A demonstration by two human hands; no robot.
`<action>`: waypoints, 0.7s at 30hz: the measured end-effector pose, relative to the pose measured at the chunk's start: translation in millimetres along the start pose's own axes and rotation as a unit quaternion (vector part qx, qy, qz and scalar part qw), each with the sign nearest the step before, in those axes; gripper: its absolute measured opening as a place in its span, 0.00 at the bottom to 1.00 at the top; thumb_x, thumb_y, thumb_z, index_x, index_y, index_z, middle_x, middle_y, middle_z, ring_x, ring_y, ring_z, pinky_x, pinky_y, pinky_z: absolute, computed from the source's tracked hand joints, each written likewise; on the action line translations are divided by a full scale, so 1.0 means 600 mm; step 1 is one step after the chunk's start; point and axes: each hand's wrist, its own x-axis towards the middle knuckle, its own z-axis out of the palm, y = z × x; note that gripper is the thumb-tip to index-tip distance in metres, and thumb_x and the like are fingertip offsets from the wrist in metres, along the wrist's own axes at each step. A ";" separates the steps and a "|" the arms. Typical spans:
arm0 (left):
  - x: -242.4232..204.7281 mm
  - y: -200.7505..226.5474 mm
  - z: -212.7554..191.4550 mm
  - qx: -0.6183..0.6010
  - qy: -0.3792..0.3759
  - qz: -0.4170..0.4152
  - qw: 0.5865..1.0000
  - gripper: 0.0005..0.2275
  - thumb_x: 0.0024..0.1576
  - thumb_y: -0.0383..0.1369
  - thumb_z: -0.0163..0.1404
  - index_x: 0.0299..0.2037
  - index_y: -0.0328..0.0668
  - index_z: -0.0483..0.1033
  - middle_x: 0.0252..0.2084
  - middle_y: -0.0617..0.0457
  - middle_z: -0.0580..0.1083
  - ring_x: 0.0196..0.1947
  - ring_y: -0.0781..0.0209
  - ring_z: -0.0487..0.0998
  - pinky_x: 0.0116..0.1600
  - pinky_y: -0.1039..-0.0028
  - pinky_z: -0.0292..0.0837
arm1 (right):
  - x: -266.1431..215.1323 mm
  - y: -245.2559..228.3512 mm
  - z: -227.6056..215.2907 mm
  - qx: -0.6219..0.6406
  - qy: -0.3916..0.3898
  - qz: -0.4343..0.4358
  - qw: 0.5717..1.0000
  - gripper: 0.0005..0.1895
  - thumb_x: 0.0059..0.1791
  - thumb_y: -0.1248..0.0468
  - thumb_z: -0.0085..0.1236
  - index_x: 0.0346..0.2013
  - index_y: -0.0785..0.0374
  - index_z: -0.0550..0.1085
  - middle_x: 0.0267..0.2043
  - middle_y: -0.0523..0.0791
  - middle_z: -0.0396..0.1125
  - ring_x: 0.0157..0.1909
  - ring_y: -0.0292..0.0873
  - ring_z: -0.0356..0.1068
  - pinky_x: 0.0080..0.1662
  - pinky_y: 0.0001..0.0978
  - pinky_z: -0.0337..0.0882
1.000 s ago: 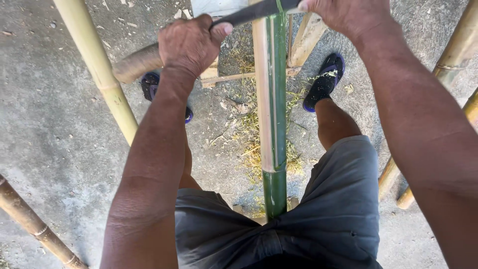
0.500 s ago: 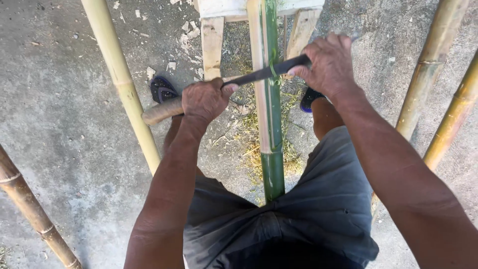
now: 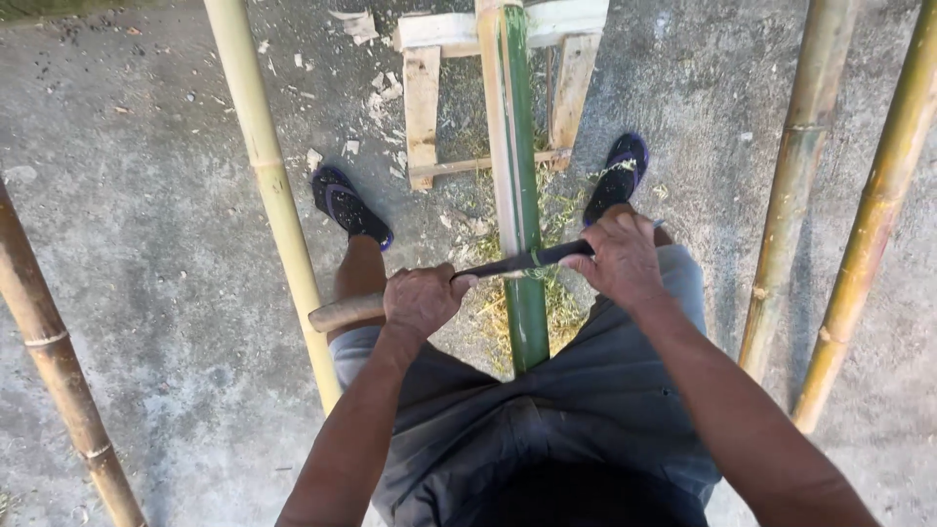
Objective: Scraping the outer layer of a bamboo pole using a machete held with both hands while sitting on the pole.
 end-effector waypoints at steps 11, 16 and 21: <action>0.138 -0.035 -0.039 0.053 -0.054 -0.009 0.997 0.31 0.63 0.62 0.29 0.30 0.49 0.77 0.16 0.57 0.70 0.16 0.59 0.75 0.25 0.62 0.75 | 0.155 0.047 -0.029 0.003 -0.018 -0.013 1.000 0.29 0.45 0.33 0.54 0.36 0.53 0.80 0.35 0.41 0.69 0.45 0.44 0.63 0.60 0.46 0.56; 0.319 -0.048 -0.124 0.082 -0.088 -0.027 0.992 0.30 0.64 0.61 0.27 0.32 0.48 0.76 0.16 0.57 0.68 0.16 0.64 0.72 0.27 0.62 0.74 | 0.335 0.111 -0.054 -0.007 -0.003 0.019 1.000 0.24 0.45 0.34 0.58 0.33 0.49 0.80 0.37 0.40 0.70 0.50 0.46 0.63 0.62 0.46 0.56; 0.449 -0.078 -0.158 0.099 -0.022 -0.032 0.994 0.32 0.66 0.63 0.29 0.34 0.47 0.76 0.18 0.57 0.66 0.18 0.64 0.71 0.28 0.63 0.72 | 0.485 0.137 -0.101 0.005 -0.021 0.089 0.996 0.26 0.46 0.38 0.57 0.47 0.50 0.78 0.40 0.45 0.72 0.48 0.49 0.67 0.53 0.45 0.68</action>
